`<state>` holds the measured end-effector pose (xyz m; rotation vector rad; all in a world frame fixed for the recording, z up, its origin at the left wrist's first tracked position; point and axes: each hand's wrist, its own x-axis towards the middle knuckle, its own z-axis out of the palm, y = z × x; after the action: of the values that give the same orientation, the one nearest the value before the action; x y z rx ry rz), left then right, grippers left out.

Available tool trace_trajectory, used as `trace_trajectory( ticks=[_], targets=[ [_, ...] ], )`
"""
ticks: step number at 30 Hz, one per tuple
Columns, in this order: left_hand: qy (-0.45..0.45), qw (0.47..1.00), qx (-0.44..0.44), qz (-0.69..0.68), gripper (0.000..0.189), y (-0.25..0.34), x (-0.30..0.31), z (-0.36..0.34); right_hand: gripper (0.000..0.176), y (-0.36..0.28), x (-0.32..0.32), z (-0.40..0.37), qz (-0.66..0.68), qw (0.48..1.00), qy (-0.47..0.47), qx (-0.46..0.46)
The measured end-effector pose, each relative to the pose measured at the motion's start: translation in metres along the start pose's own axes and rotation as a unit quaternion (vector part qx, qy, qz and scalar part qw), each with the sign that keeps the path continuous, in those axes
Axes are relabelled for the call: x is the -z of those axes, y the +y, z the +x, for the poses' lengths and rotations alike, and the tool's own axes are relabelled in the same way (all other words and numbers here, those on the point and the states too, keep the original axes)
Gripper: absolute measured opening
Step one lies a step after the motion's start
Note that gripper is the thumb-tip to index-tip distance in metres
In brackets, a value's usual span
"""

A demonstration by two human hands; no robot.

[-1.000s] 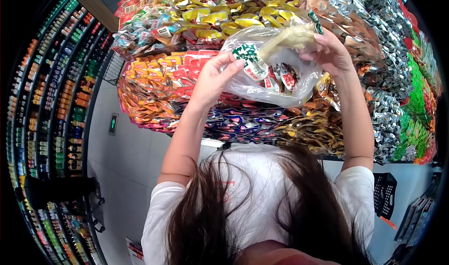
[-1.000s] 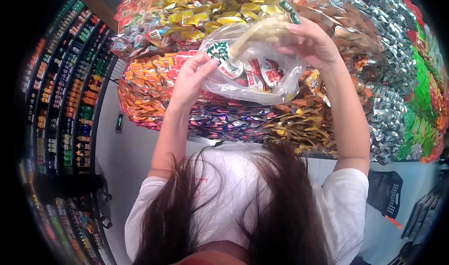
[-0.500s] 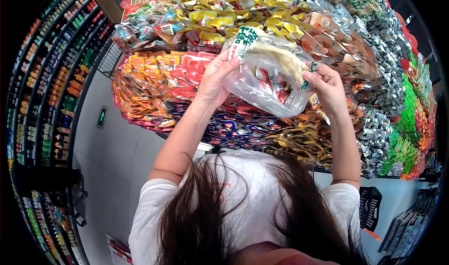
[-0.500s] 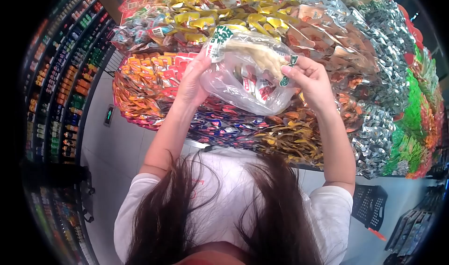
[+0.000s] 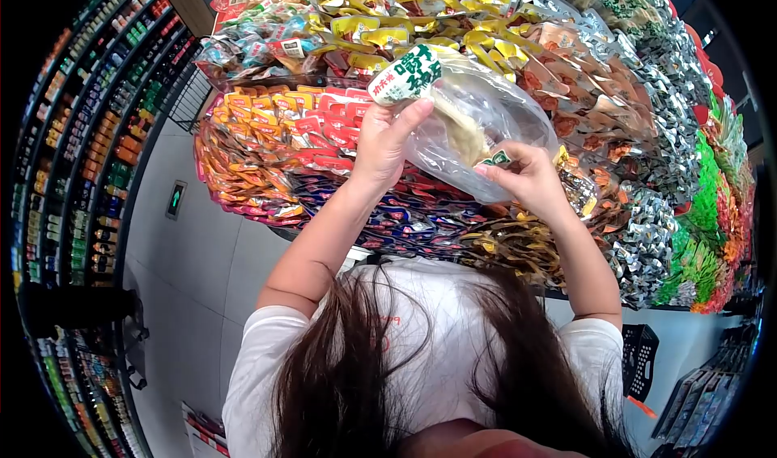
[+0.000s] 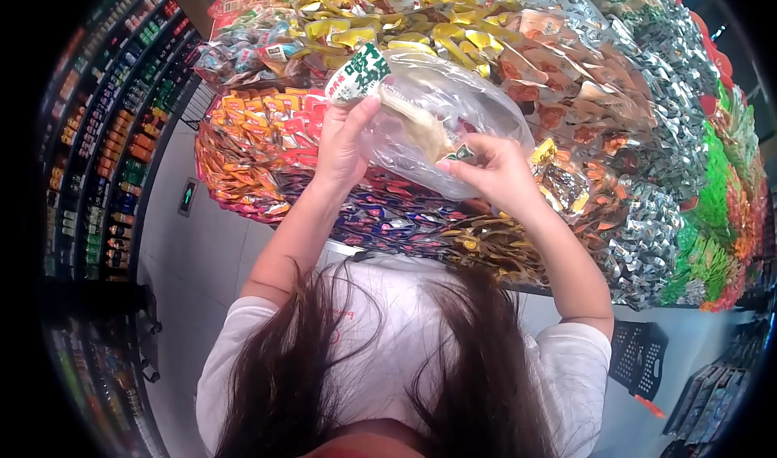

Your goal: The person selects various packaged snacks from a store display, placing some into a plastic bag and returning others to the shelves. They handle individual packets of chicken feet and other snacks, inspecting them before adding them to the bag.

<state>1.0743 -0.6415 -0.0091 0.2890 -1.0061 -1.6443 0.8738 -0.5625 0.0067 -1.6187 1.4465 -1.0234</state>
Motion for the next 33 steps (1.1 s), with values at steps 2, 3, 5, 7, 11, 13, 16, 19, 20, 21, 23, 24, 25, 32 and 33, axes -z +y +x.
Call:
trace_trajectory(
  ticks=[2,3,5,7,11,13,16,19,20,21,23,24,25,32,33],
  targets=[
    [0.004,1.000,-0.017,0.016,0.030,0.000,-0.002,0.001,0.021,-0.010,0.002,-0.004,-0.085,0.992,-0.063,-0.075],
    [0.001,0.999,-0.008,0.037,0.029,0.000,-0.002,0.001,0.024,-0.013,0.006,-0.004,-0.172,0.979,-0.093,-0.064],
    [-0.002,0.998,0.004,0.060,0.028,0.000,-0.002,0.000,0.027,-0.026,0.013,-0.008,-0.205,0.973,-0.107,-0.027],
    [-0.017,0.995,-0.004,0.094,0.026,0.001,-0.004,-0.001,0.038,-0.031,0.023,-0.011,-0.247,0.961,-0.117,0.048],
    [-0.065,0.980,0.014,0.190,0.024,0.006,-0.011,-0.005,0.037,-0.053,0.024,-0.009,-0.041,0.996,0.032,0.070],
    [-0.088,0.974,0.009,0.209,0.024,0.006,-0.015,-0.005,0.032,-0.057,0.013,-0.002,0.017,0.988,0.095,0.122],
    [-0.114,0.969,0.026,0.216,0.025,0.006,-0.024,-0.008,0.027,-0.062,0.015,0.014,-0.024,0.995,0.027,0.091],
    [-0.096,0.977,0.075,0.174,0.030,0.007,-0.025,-0.007,0.023,-0.051,0.014,0.029,0.061,0.991,0.030,0.112],
    [-0.096,0.977,0.076,0.175,0.030,0.007,-0.025,-0.006,0.023,-0.049,0.013,0.032,0.094,0.987,0.027,0.130],
    [-0.107,0.974,0.099,0.173,0.034,0.007,-0.025,-0.004,0.022,-0.047,0.009,0.033,0.134,0.980,0.037,0.142],
    [-0.127,0.968,0.122,0.179,0.043,0.001,-0.021,-0.001,0.021,-0.049,0.006,0.032,0.152,0.976,0.059,0.145],
    [-0.128,0.968,0.124,0.179,0.043,0.000,-0.024,-0.003,0.020,-0.049,0.007,0.031,0.169,0.971,0.081,0.147],
    [-0.129,0.963,0.156,0.181,0.044,-0.001,-0.028,-0.006,0.018,-0.046,0.011,0.031,0.166,0.971,0.090,0.149],
    [-0.176,0.923,0.151,0.307,0.027,-0.024,-0.030,-0.013,0.014,-0.028,0.038,0.033,0.243,0.946,0.142,0.159],
    [-0.165,0.923,0.135,0.321,0.026,-0.025,-0.033,-0.015,0.015,-0.026,0.043,0.033,0.257,0.945,0.130,0.158]
  ],
)
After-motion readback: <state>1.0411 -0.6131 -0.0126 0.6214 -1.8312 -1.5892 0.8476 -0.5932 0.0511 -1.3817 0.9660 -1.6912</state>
